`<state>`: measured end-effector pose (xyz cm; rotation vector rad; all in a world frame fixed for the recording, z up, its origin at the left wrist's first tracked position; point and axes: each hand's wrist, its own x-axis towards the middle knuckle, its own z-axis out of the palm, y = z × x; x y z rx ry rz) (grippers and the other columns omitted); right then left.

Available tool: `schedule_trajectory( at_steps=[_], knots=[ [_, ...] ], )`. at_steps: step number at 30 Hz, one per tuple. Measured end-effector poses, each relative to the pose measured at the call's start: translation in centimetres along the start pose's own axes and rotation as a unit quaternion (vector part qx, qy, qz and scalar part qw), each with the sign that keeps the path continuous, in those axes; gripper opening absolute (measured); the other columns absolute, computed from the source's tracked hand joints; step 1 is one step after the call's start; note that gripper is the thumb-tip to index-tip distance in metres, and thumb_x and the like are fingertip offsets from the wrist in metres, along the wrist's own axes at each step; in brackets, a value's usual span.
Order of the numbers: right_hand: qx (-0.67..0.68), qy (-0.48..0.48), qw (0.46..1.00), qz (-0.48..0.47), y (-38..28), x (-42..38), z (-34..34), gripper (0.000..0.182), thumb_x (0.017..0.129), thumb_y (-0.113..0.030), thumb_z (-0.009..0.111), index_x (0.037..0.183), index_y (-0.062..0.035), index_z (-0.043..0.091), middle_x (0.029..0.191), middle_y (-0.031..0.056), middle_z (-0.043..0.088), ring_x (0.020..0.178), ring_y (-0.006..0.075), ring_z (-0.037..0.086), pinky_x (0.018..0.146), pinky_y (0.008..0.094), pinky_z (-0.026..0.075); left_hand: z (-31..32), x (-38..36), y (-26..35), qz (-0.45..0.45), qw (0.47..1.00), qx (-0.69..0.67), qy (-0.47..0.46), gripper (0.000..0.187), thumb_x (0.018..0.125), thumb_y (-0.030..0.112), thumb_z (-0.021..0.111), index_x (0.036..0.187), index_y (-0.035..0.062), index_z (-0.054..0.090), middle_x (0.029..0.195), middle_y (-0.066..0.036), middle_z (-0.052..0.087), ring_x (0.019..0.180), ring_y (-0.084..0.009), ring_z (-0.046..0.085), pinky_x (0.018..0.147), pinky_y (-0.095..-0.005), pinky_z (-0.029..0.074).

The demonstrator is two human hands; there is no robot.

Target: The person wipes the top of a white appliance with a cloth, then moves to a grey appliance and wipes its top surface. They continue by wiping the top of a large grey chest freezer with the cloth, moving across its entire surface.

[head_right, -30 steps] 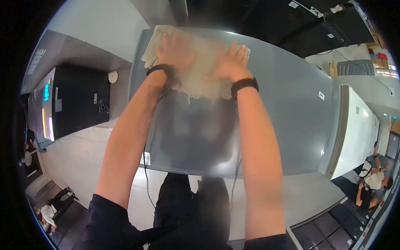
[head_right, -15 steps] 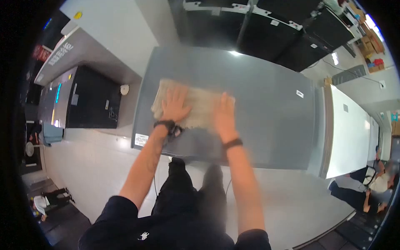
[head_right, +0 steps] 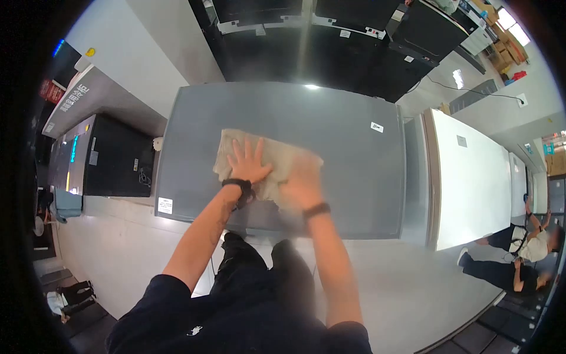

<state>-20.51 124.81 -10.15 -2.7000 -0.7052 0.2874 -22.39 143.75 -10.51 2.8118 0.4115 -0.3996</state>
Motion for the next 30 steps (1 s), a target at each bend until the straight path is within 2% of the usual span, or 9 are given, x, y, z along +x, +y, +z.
schedule_trajectory(
  at_steps=[2, 3, 9, 12, 14, 17, 21, 24, 30],
  knots=[
    [-0.024, -0.123, 0.992, 0.027, 1.2, 5.4, -1.9, 0.072, 0.087, -0.037, 0.062, 0.145, 0.0027, 0.044, 0.152, 0.0318, 0.036, 0.144, 0.0458, 0.03, 0.119, 0.0558, 0.022, 0.9, 3.0, 0.0, 0.009, 0.999, 0.0, 0.035, 0.087, 0.089, 0.062, 0.053, 0.161, 0.0277, 0.019, 0.168, -0.015, 0.006, 0.151, -0.05, -0.004, 0.113, -0.0753, 0.012],
    [0.09, -0.156, 0.983, 0.033, 2.1, 7.2, -2.7, 0.082, 0.09, -0.046, 0.057, 0.151, 0.0009, 0.032, 0.158, 0.0301, 0.021, 0.148, 0.0471, 0.015, 0.121, 0.0563, 0.013, 0.7, 4.2, 0.3, 0.001, 1.0, 0.003, 0.031, 0.086, 0.089, 0.063, 0.052, 0.161, 0.0279, 0.019, 0.168, -0.014, 0.006, 0.151, -0.0496, -0.004, 0.113, -0.0749, 0.012],
    [0.052, -0.172, 0.975, 0.132, 0.2, 15.8, -7.2, 0.097, 0.091, -0.064, 0.051, 0.16, -0.0063, 0.015, 0.166, 0.0257, 0.001, 0.152, 0.0466, -0.006, 0.123, 0.0535, -0.001, -1.4, 13.2, 1.7, -0.041, 0.998, 0.03, 0.024, 0.086, 0.09, 0.066, 0.05, 0.161, 0.0285, 0.018, 0.168, -0.012, 0.005, 0.151, -0.0489, -0.003, 0.114, -0.0733, 0.013],
    [-0.037, 0.134, 0.988, 0.061, 2.9, 19.8, -2.7, 0.06, 0.081, -0.051, 0.063, 0.119, -0.0058, 0.054, 0.129, 0.0193, 0.048, 0.123, 0.0391, 0.04, 0.104, 0.0504, 0.028, -1.3, 16.7, 1.3, -0.049, 0.997, 0.046, 0.031, 0.091, 0.087, 0.07, 0.053, 0.16, 0.0292, 0.018, 0.169, -0.013, 0.005, 0.151, -0.0496, -0.001, 0.113, -0.0731, 0.014],
    [-0.049, 0.148, 0.987, 0.051, 4.4, 21.4, -0.8, 0.06, 0.081, -0.052, 0.063, 0.119, -0.0056, 0.054, 0.129, 0.0192, 0.048, 0.123, 0.0385, 0.041, 0.104, 0.0512, 0.029, -2.5, 17.9, 1.9, -0.05, 0.997, 0.04, 0.049, 0.092, 0.086, 0.071, 0.053, 0.16, 0.0299, 0.017, 0.169, -0.013, 0.005, 0.151, -0.0497, -0.002, 0.113, -0.0732, 0.012],
    [0.0, -0.106, 0.99, 0.097, 4.4, 24.0, -3.8, 0.096, 0.092, -0.065, 0.049, 0.16, -0.0067, 0.014, 0.166, 0.0249, 0.003, 0.153, 0.0446, -0.003, 0.122, 0.056, 0.002, -2.6, 20.5, 2.0, -0.059, 0.997, 0.015, 0.053, 0.095, 0.084, 0.073, 0.053, 0.16, 0.0298, 0.018, 0.169, -0.014, 0.005, 0.151, -0.0498, -0.002, 0.114, -0.073, 0.01],
    [0.002, -0.093, 0.993, 0.07, 4.6, 24.3, -3.9, 0.09, 0.096, -0.064, 0.045, 0.161, -0.009, 0.014, 0.167, 0.0221, 0.004, 0.154, 0.0429, -0.003, 0.123, 0.055, 0.003, -2.1, 21.3, 2.1, -0.064, 0.994, 0.033, 0.078, 0.088, 0.087, 0.07, 0.049, 0.16, 0.0299, 0.021, 0.169, -0.013, 0.006, 0.152, -0.0483, -0.002, 0.114, -0.0725, 0.009],
    [-0.076, 0.268, 0.959, -0.043, 6.7, 22.9, -0.4, 0.04, 0.083, -0.033, 0.067, 0.108, -0.0017, 0.069, 0.112, 0.0212, 0.067, 0.11, 0.0397, 0.061, 0.097, 0.0502, 0.045, -2.5, 20.7, 1.1, -0.02, 0.998, -0.022, 0.06, 0.08, 0.092, 0.066, 0.043, 0.16, 0.0294, 0.022, 0.169, -0.012, 0.007, 0.153, -0.0455, -0.001, 0.115, -0.0714, 0.009],
    [-0.063, 0.125, 0.99, 0.033, 7.6, 11.4, 1.5, 0.073, 0.093, -0.046, 0.057, 0.15, -0.0037, 0.039, 0.157, 0.023, 0.032, 0.146, 0.0444, 0.025, 0.12, 0.0563, 0.018, 0.3, 12.1, 2.6, 0.041, 0.997, 0.029, 0.059, 0.073, 0.097, 0.057, 0.041, 0.159, 0.024, 0.025, 0.168, -0.013, 0.009, 0.153, -0.0449, 0.002, 0.114, -0.0717, 0.013]
  ],
)
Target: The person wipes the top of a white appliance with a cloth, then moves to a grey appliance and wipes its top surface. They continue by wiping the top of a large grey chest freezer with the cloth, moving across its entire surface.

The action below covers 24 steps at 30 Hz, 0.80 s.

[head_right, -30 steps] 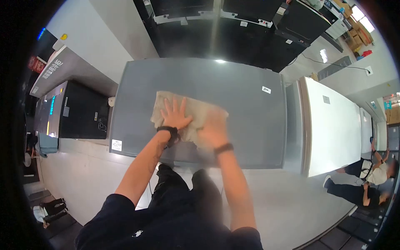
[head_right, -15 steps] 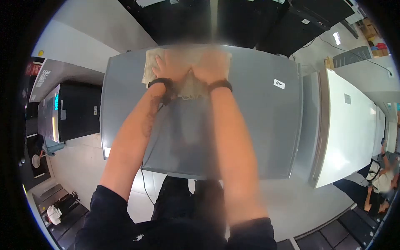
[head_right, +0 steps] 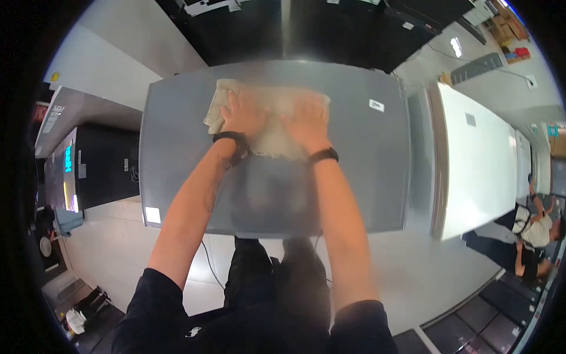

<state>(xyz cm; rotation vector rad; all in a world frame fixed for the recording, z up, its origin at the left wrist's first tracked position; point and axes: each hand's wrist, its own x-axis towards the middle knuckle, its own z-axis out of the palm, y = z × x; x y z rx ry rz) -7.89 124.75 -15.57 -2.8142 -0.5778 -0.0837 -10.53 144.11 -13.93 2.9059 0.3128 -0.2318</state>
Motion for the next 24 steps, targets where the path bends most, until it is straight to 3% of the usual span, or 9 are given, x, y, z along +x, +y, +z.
schedule_trajectory(
  at_steps=[2, 4, 10, 13, 15, 18, 21, 24],
  knots=[
    [-0.053, -0.055, 0.997, 0.027, 1.1, -3.6, -1.1, 0.073, 0.1, -0.047, 0.048, 0.157, -0.0068, 0.028, 0.164, 0.0219, 0.02, 0.151, 0.045, 0.016, 0.121, 0.0564, 0.015, 0.2, -2.8, 2.2, 0.037, 0.999, 0.004, 0.001, 0.075, 0.096, 0.057, 0.042, 0.16, 0.0209, 0.024, 0.168, -0.014, 0.01, 0.153, -0.0451, 0.001, 0.114, -0.0719, 0.013],
    [-0.047, 0.001, 0.999, 0.009, 1.3, -8.3, -2.3, 0.073, 0.098, -0.045, 0.052, 0.155, -0.0045, 0.032, 0.161, 0.0237, 0.025, 0.148, 0.0461, 0.02, 0.12, 0.0576, 0.018, 0.5, -7.0, 3.8, 0.051, 0.998, 0.023, -0.027, 0.079, 0.096, 0.059, 0.042, 0.16, 0.0169, 0.023, 0.167, -0.015, 0.011, 0.153, -0.045, -0.002, 0.115, -0.0715, 0.01],
    [0.018, -0.087, 0.991, 0.103, 4.5, -22.7, -6.9, 0.082, 0.095, -0.05, 0.056, 0.157, -0.0065, 0.027, 0.164, 0.0257, 0.017, 0.15, 0.047, 0.014, 0.12, 0.058, 0.017, 4.4, -18.0, 9.1, 0.141, 0.989, 0.012, -0.036, 0.085, 0.092, 0.057, 0.049, 0.159, 0.0111, 0.024, 0.165, -0.026, 0.009, 0.149, -0.0545, -0.001, 0.107, -0.0795, 0.014],
    [0.054, -0.145, 0.973, 0.17, 6.8, -26.2, -10.4, 0.085, 0.093, -0.049, 0.061, 0.157, -0.0065, 0.026, 0.164, 0.0258, 0.015, 0.151, 0.0469, 0.013, 0.119, 0.0592, 0.019, 5.7, -22.0, 15.0, 0.138, 0.988, 0.031, -0.058, 0.085, 0.092, 0.055, 0.049, 0.159, 0.0098, 0.023, 0.164, -0.029, 0.004, 0.147, -0.0588, -0.001, 0.105, -0.0811, 0.016],
    [0.045, -0.119, 0.977, 0.169, 9.0, -27.5, -9.8, 0.088, 0.091, -0.049, 0.063, 0.157, -0.0058, 0.025, 0.163, 0.0273, 0.016, 0.15, 0.0485, 0.013, 0.118, 0.0599, 0.019, 5.7, -23.3, 17.8, 0.119, 0.989, 0.003, -0.087, 0.084, 0.093, 0.054, 0.049, 0.159, 0.0096, 0.022, 0.164, -0.029, 0.002, 0.147, -0.06, -0.002, 0.104, -0.0816, 0.017],
    [0.02, -0.073, 0.987, 0.145, 11.7, -27.0, -8.2, 0.093, 0.089, -0.049, 0.066, 0.157, -0.0033, 0.022, 0.162, 0.0304, 0.016, 0.149, 0.0518, 0.012, 0.118, 0.06, 0.018, 5.6, -21.8, 19.8, 0.106, 0.99, 0.024, -0.095, 0.084, 0.093, 0.056, 0.048, 0.16, 0.013, 0.021, 0.165, -0.026, 0.0, 0.147, -0.0585, -0.003, 0.104, -0.0812, 0.017],
    [-0.033, -0.073, 0.99, 0.119, 13.9, -24.2, -7.3, 0.098, 0.088, -0.051, 0.066, 0.157, 0.0, 0.019, 0.161, 0.0334, 0.014, 0.148, 0.0546, 0.011, 0.119, 0.0599, 0.015, 3.1, -18.0, 19.4, 0.165, 0.979, 0.022, -0.116, 0.083, 0.093, 0.059, 0.047, 0.161, 0.0182, 0.02, 0.167, -0.022, 0.002, 0.148, -0.056, -0.004, 0.106, -0.0804, 0.017],
    [-0.068, -0.059, 0.991, 0.095, 17.4, -20.2, -5.4, 0.101, 0.089, -0.054, 0.065, 0.157, 0.002, 0.016, 0.161, 0.0346, 0.011, 0.148, 0.0547, 0.008, 0.12, 0.0597, 0.013, 4.4, -13.7, 19.1, 0.184, 0.98, 0.043, -0.068, 0.083, 0.093, 0.062, 0.046, 0.161, 0.0224, 0.02, 0.168, -0.017, 0.003, 0.15, -0.0527, -0.004, 0.108, -0.079, 0.017]
  ],
)
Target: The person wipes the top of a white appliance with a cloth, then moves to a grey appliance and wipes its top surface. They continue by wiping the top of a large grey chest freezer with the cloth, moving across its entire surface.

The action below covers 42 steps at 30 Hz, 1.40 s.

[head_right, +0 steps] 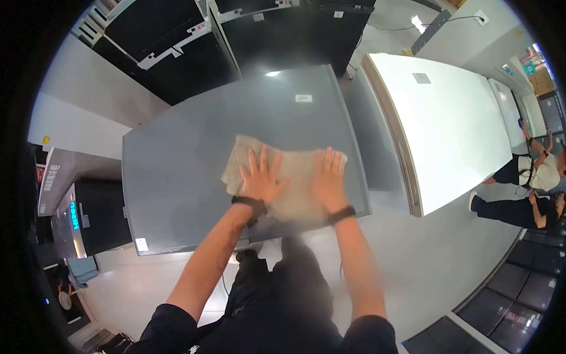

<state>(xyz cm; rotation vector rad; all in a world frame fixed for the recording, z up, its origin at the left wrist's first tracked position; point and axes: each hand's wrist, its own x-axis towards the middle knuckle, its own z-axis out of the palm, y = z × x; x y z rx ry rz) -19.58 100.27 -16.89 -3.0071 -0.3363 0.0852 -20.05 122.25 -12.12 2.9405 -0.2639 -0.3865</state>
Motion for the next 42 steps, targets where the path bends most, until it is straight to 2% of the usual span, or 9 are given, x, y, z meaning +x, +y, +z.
schedule_trajectory(
  at_steps=[2, 10, 15, 18, 23, 31, 36, 38, 42],
  knots=[
    [0.06, -0.089, 0.994, 0.025, -0.3, 4.1, -3.9, 0.103, 0.088, -0.056, 0.065, 0.158, 0.001, 0.014, 0.162, 0.0338, 0.009, 0.149, 0.0539, 0.005, 0.121, 0.059, 0.011, -1.3, 2.7, -0.1, -0.026, 1.0, -0.004, -0.01, 0.083, 0.093, 0.063, 0.046, 0.161, 0.0232, 0.02, 0.168, -0.016, 0.004, 0.15, -0.0514, -0.003, 0.109, -0.0781, 0.016],
    [-0.003, -0.15, 0.988, -0.022, 2.9, 17.2, -5.1, 0.104, 0.089, -0.061, 0.059, 0.159, -0.0019, 0.01, 0.164, 0.0304, 0.002, 0.151, 0.0499, 0.0, 0.123, 0.055, 0.007, -3.0, 12.6, -1.4, -0.057, 0.998, -0.01, 0.021, 0.079, 0.093, 0.066, 0.044, 0.159, 0.0251, 0.028, 0.167, -0.015, 0.011, 0.151, -0.0489, 0.002, 0.112, -0.0751, 0.015],
    [0.008, -0.133, 0.991, -0.015, 3.6, 23.8, -4.7, 0.104, 0.09, -0.068, 0.054, 0.16, -0.0037, 0.011, 0.165, 0.0273, 0.003, 0.153, 0.0459, -0.002, 0.123, 0.0525, 0.007, -5.8, 19.3, -3.2, -0.071, 0.997, -0.014, -0.014, 0.08, 0.092, 0.071, 0.04, 0.159, 0.0316, 0.025, 0.169, -0.01, 0.009, 0.153, -0.0453, 0.0, 0.113, -0.0742, 0.012],
    [0.019, -0.098, 0.995, -0.014, 4.5, 24.9, -4.0, 0.105, 0.09, -0.071, 0.051, 0.16, -0.0034, 0.011, 0.165, 0.0268, 0.004, 0.153, 0.0451, -0.002, 0.123, 0.0518, 0.008, -2.4, 22.2, -3.0, -0.103, 0.99, 0.006, 0.098, 0.079, 0.09, 0.069, 0.044, 0.158, 0.031, 0.027, 0.167, -0.009, 0.012, 0.152, -0.0451, 0.002, 0.113, -0.0743, 0.011],
    [0.037, -0.064, 0.996, -0.042, 4.8, 24.2, -4.0, 0.103, 0.092, -0.072, 0.047, 0.159, -0.0013, 0.012, 0.165, 0.0281, 0.006, 0.152, 0.0463, 0.001, 0.123, 0.0519, 0.009, -3.0, 22.5, -3.0, -0.105, 0.99, 0.003, 0.091, 0.081, 0.091, 0.067, 0.045, 0.159, 0.03, 0.024, 0.168, -0.01, 0.012, 0.152, -0.0453, 0.002, 0.113, -0.0743, 0.011],
    [0.02, -0.001, 0.998, -0.062, 6.1, 7.6, -3.1, 0.088, 0.098, -0.05, 0.055, 0.154, 0.007, 0.02, 0.159, 0.0362, 0.014, 0.149, 0.0523, 0.011, 0.122, 0.0551, 0.011, -2.6, 10.2, 1.3, -0.02, 1.0, -0.015, 0.011, 0.086, 0.089, 0.066, 0.051, 0.159, 0.0243, 0.025, 0.168, -0.013, 0.013, 0.152, -0.0438, 0.007, 0.114, -0.0719, 0.013],
    [0.045, -0.061, 0.997, 0.031, 3.9, -6.5, -5.0, 0.083, 0.098, -0.041, 0.054, 0.152, 0.0125, 0.02, 0.158, 0.0392, 0.013, 0.15, 0.0508, 0.011, 0.122, 0.0531, 0.01, 4.0, 0.0, 6.0, 0.029, 0.992, -0.083, 0.093, 0.078, 0.092, 0.059, 0.048, 0.158, 0.0206, 0.03, 0.167, -0.013, 0.018, 0.153, -0.0416, 0.008, 0.115, -0.0692, 0.012],
    [0.064, -0.119, 0.986, 0.095, 2.3, -9.0, -5.8, 0.084, 0.099, -0.042, 0.052, 0.151, 0.0151, 0.019, 0.158, 0.0403, 0.012, 0.15, 0.0503, 0.008, 0.123, 0.0524, 0.008, 4.5, -4.0, 6.9, 0.036, 0.979, -0.177, 0.092, 0.071, 0.095, 0.053, 0.05, 0.156, 0.0194, 0.035, 0.165, -0.01, 0.023, 0.153, -0.0381, 0.01, 0.114, -0.0686, 0.015],
    [0.19, -0.156, 0.955, 0.167, -2.8, -9.7, -6.8, 0.09, 0.099, -0.048, 0.048, 0.151, 0.0171, 0.014, 0.158, 0.0412, 0.008, 0.151, 0.0498, 0.003, 0.123, 0.0515, 0.004, 3.6, -10.4, 3.6, 0.032, 0.982, -0.159, 0.099, 0.065, 0.093, 0.048, 0.054, 0.151, 0.0196, 0.043, 0.162, -0.007, 0.029, 0.153, -0.0329, 0.016, 0.113, -0.0664, 0.021]
  ],
)
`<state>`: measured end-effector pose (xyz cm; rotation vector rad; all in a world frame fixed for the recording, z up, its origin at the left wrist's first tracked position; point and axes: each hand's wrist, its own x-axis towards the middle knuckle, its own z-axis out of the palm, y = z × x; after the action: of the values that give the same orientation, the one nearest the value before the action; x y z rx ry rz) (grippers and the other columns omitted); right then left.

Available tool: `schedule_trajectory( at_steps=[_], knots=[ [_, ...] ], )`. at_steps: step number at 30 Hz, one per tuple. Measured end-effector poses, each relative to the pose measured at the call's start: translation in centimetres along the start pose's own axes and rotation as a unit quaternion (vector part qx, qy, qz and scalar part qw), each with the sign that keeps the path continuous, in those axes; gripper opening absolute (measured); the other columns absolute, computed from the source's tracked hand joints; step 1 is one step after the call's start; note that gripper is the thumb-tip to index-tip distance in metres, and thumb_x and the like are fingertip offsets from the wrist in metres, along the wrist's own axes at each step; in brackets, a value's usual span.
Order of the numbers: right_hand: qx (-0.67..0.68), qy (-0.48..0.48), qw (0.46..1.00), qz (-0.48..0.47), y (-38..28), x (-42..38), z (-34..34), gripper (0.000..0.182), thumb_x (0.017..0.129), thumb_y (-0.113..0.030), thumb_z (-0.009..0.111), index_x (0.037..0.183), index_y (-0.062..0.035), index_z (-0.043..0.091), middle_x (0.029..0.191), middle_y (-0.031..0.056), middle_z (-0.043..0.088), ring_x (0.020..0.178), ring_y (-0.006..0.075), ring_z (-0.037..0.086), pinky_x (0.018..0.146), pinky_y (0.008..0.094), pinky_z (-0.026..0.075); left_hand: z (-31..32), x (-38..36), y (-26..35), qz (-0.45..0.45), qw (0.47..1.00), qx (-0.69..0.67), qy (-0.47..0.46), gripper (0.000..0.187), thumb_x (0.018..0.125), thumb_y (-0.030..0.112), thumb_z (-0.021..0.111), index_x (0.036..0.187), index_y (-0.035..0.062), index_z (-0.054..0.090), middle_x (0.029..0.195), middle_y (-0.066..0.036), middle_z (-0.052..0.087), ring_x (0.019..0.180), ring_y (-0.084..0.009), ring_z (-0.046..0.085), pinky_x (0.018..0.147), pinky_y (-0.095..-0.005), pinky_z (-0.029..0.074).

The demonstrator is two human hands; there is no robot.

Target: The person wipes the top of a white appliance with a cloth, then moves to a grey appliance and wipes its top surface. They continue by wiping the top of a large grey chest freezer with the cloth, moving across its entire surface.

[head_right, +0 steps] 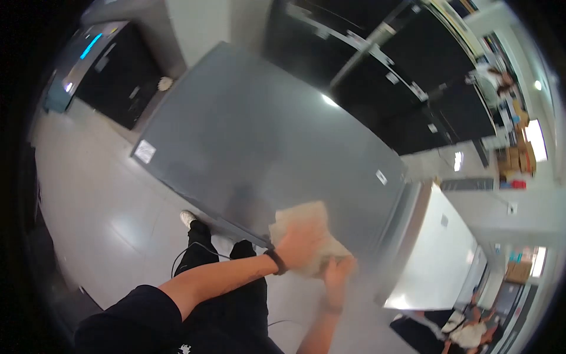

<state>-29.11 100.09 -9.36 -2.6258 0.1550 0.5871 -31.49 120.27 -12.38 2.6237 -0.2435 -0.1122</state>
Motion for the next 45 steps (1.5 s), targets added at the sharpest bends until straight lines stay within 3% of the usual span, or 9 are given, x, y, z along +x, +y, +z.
schedule_trajectory(
  at_steps=[5, 15, 18, 21, 24, 27, 31, 39, 45],
  knots=[
    [-0.185, 0.006, 0.981, -0.059, -8.4, 0.7, 6.6, 0.094, 0.099, -0.053, 0.045, 0.152, 0.0169, 0.011, 0.159, 0.0405, 0.005, 0.15, 0.0511, 0.001, 0.123, 0.052, 0.003, -1.5, -7.6, -8.7, -0.035, 0.989, 0.046, 0.139, 0.057, 0.091, 0.043, 0.058, 0.142, 0.0193, 0.053, 0.159, -0.006, 0.036, 0.149, -0.0299, 0.026, 0.111, -0.0641, 0.027],
    [-0.348, -0.017, 0.876, -0.334, -37.2, -3.6, 21.9, 0.085, 0.1, -0.045, 0.046, 0.151, 0.0154, 0.017, 0.157, 0.0402, 0.014, 0.149, 0.0535, 0.009, 0.121, 0.0557, 0.008, -15.3, -22.9, -29.6, -0.281, 0.946, 0.017, 0.159, 0.056, 0.09, 0.046, 0.06, 0.141, 0.0232, 0.053, 0.161, -0.006, 0.032, 0.152, -0.0316, 0.02, 0.109, -0.0712, 0.025],
    [-0.339, 0.1, 0.835, -0.421, -42.6, -4.4, 26.7, 0.054, 0.097, -0.032, 0.048, 0.128, 0.01, 0.057, 0.141, 0.0287, 0.051, 0.131, 0.045, 0.046, 0.115, 0.0578, 0.026, -17.5, -24.9, -33.3, -0.302, 0.934, 0.014, 0.189, 0.055, 0.089, 0.044, 0.061, 0.139, 0.0218, 0.056, 0.16, -0.007, 0.034, 0.151, -0.0316, 0.022, 0.108, -0.0713, 0.026],
    [-0.337, 0.113, 0.783, -0.51, -43.2, -4.9, 27.2, 0.049, 0.095, -0.026, 0.048, 0.129, 0.0083, 0.058, 0.143, 0.0262, 0.05, 0.135, 0.0461, 0.043, 0.116, 0.0579, 0.025, -17.9, -24.8, -33.7, -0.288, 0.939, 0.003, 0.188, 0.05, 0.089, 0.039, 0.059, 0.136, 0.0196, 0.058, 0.156, -0.009, 0.039, 0.15, -0.0317, 0.025, 0.107, -0.0705, 0.028],
    [-0.305, -0.039, 0.844, -0.44, -44.1, -5.9, 25.9, 0.065, 0.103, -0.027, 0.042, 0.152, 0.0102, 0.021, 0.158, 0.037, 0.015, 0.148, 0.0527, 0.01, 0.121, 0.055, 0.012, -16.3, -24.3, -33.2, -0.265, 0.924, 0.028, 0.275, 0.039, 0.093, 0.026, 0.054, 0.129, 0.0136, 0.062, 0.146, -0.008, 0.051, 0.144, -0.0285, 0.035, 0.108, -0.0613, 0.033],
    [-0.348, -0.04, 0.836, -0.421, -45.2, -7.3, 25.6, 0.063, 0.104, -0.026, 0.041, 0.153, 0.0097, 0.021, 0.158, 0.0371, 0.014, 0.148, 0.0532, 0.011, 0.122, 0.0549, 0.011, -13.1, -22.5, -34.1, -0.25, 0.908, 0.01, 0.336, 0.033, 0.093, 0.023, 0.056, 0.121, 0.0113, 0.067, 0.139, -0.005, 0.056, 0.138, -0.024, 0.043, 0.11, -0.0435, 0.038],
    [-0.337, -0.025, 0.865, -0.37, -47.4, -7.5, 28.1, 0.063, 0.103, -0.024, 0.042, 0.152, 0.0104, 0.021, 0.159, 0.0365, 0.012, 0.148, 0.0532, 0.011, 0.122, 0.0534, 0.01, -16.7, -24.6, -37.2, -0.206, 0.933, -0.181, 0.232, 0.025, 0.094, 0.021, 0.054, 0.112, 0.0085, 0.067, 0.134, -0.007, 0.059, 0.13, -0.0249, 0.051, 0.104, -0.0406, 0.044],
    [-0.376, -0.111, 0.849, -0.354, -62.1, -20.1, 30.9, 0.056, 0.105, -0.019, 0.038, 0.151, 0.0106, 0.026, 0.155, 0.0374, 0.024, 0.146, 0.0497, 0.02, 0.121, 0.048, 0.018, -24.2, -31.8, -45.4, -0.222, 0.905, -0.325, 0.164, 0.022, 0.095, 0.01, 0.05, 0.111, 0.0031, 0.063, 0.122, -0.017, 0.062, 0.116, -0.035, 0.059, 0.1, -0.044, 0.047],
    [-0.027, -0.003, 0.899, -0.438, -65.4, -15.4, 40.8, 0.041, 0.106, -0.022, 0.04, 0.131, 0.0086, 0.047, 0.126, 0.0342, 0.055, 0.12, 0.0496, 0.051, 0.099, 0.0508, 0.041, -28.4, -38.5, -57.8, -0.191, 0.914, -0.341, 0.106, 0.038, 0.093, 0.02, 0.056, 0.129, 0.0076, 0.059, 0.124, -0.019, 0.063, 0.12, -0.0377, 0.057, 0.103, -0.0449, 0.045]
  ],
)
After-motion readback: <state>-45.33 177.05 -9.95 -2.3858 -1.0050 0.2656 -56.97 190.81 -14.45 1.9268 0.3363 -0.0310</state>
